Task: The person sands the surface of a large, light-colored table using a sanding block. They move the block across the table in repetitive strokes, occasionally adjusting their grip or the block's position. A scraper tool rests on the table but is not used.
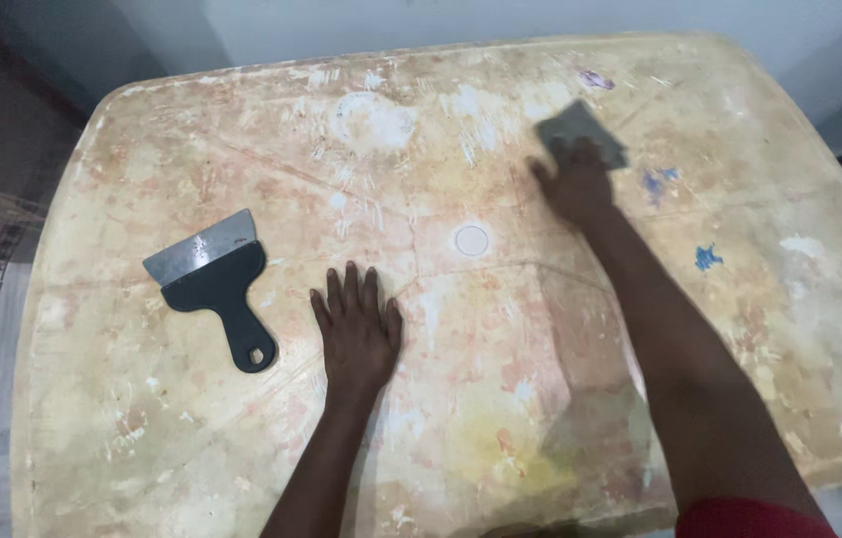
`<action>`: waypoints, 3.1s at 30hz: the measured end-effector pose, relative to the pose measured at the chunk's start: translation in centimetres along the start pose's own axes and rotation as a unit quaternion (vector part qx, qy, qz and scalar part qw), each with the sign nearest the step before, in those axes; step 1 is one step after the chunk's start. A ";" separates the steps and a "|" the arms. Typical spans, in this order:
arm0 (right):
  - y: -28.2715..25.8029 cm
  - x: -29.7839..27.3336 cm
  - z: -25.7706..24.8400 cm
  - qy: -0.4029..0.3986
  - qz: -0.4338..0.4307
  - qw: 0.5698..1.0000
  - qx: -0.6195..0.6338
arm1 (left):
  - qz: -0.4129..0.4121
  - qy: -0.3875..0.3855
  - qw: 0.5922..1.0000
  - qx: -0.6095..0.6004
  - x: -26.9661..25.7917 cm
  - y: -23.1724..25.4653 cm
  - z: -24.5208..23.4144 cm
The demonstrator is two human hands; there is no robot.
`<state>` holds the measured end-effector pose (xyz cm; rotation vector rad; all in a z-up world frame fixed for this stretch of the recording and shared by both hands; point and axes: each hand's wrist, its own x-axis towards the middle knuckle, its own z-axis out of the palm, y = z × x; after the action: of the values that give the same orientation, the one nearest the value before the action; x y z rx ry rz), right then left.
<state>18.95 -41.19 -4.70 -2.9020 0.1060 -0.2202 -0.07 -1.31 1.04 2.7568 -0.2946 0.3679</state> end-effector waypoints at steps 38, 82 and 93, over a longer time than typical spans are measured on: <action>25.5 -16.0 -12.9 -0.094 0.449 0.874 -0.161 | 0.014 0.007 1.000 0.017 -0.1 -0.3 0.4; -22.1 -37.8 -8.1 -0.072 -0.312 0.941 0.111 | -0.192 -0.018 0.974 -0.118 0.1 -2.3 -0.7; -21.3 -37.4 -5.0 -0.066 -0.327 0.936 0.115 | 0.080 -0.183 0.944 -0.262 -3.5 18.7 6.2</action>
<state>-17.60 -18.31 -0.17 -2.6008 -0.8556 -0.1291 -6.63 -20.18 0.13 2.2583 -0.6142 -0.1737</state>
